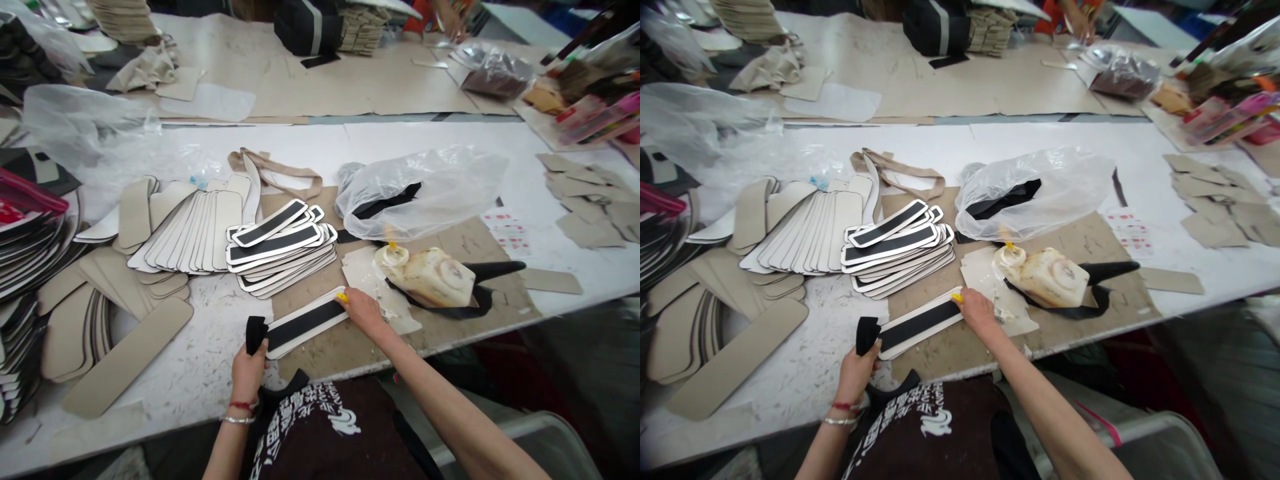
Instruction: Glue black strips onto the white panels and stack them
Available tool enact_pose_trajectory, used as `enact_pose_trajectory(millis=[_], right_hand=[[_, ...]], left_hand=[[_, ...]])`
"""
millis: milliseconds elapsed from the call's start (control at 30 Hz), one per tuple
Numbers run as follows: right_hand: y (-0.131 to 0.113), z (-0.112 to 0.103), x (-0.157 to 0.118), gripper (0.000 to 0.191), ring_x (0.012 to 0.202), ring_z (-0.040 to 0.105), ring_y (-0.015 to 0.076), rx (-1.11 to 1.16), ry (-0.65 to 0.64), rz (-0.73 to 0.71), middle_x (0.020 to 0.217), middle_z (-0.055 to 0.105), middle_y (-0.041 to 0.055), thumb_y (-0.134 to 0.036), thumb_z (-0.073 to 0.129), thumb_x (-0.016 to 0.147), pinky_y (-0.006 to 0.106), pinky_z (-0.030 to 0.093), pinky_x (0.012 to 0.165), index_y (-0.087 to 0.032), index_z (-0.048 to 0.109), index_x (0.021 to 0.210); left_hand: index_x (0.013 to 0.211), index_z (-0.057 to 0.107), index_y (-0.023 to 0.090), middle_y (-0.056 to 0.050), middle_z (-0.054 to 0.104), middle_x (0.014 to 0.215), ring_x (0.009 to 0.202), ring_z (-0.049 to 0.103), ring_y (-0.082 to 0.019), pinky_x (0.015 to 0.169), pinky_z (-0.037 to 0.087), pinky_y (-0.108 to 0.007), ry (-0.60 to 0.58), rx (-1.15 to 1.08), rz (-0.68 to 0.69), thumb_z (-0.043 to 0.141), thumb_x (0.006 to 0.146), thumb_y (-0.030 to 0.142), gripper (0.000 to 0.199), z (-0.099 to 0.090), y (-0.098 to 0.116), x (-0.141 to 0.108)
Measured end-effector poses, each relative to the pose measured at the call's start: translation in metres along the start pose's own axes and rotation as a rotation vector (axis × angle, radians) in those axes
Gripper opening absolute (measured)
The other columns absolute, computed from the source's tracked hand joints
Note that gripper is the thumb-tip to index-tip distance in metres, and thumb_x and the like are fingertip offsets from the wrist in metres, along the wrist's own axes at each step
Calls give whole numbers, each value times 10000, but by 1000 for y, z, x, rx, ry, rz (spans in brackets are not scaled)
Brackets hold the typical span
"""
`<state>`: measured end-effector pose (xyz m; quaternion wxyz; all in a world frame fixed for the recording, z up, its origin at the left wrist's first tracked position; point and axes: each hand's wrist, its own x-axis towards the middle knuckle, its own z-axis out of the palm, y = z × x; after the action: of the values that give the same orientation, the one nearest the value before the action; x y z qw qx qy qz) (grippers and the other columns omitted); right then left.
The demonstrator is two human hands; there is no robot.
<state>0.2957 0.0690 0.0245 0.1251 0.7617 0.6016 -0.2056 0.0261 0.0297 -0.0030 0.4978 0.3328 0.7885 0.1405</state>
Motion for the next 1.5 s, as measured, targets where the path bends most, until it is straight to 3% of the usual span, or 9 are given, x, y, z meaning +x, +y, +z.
enact_pose_trajectory(millis=[533,867,1000,1100,1167,1267,1400,1500], right_hand=[[4,1,6,338,862,578,195,19,-41,-15,948,625,85,-449,385,841,244,377,668,-180,547,965],[5,-2,5,423,820,592,206,-62,-15,45,881,633,100,-528,361,821,251,390,631,-169,557,931],[21,-12,0,399,766,589,193,-92,50,138,851,624,91,-484,296,858,250,365,594,-175,542,915],[31,-16,-10,331,787,560,165,-61,154,87,853,603,80,-403,297,880,238,345,637,-171,533,883],[32,-14,-18,301,802,542,153,-19,198,17,839,592,67,-355,295,888,230,338,671,-174,532,848],[28,-5,-27,252,833,535,148,58,163,-29,872,590,59,-303,316,882,220,343,708,-180,536,888],[18,11,-34,267,881,544,157,128,101,8,950,597,78,-270,325,876,226,361,749,-171,517,1032],[12,20,-39,301,917,545,174,174,148,37,991,596,97,-271,320,874,241,373,769,-148,494,1087]], left_hand=[[656,517,145,26,497,400,386,477,-127,405,384,-247,-16,-144,-35,616,567,383,273,1,4,-3],[625,513,158,25,488,372,362,465,-133,405,369,-252,-4,-48,-9,581,601,418,270,0,6,-5],[629,521,159,15,501,377,373,485,-145,409,365,-253,-8,3,17,559,613,449,293,1,0,0],[629,524,161,8,509,379,380,498,-154,412,365,-254,-4,23,33,553,616,456,297,0,-3,2],[631,526,163,8,508,373,378,500,-157,412,364,-254,-7,30,43,550,618,457,296,-1,-4,2],[643,532,163,8,509,368,377,503,-159,419,369,-255,-17,38,54,550,623,449,287,-1,-4,3],[691,555,158,11,512,384,392,513,-160,426,373,-249,-19,14,74,556,630,423,272,0,-5,2],[728,581,151,1,537,427,417,521,-158,439,376,-247,1,-7,133,558,636,421,285,-1,-5,-2]])
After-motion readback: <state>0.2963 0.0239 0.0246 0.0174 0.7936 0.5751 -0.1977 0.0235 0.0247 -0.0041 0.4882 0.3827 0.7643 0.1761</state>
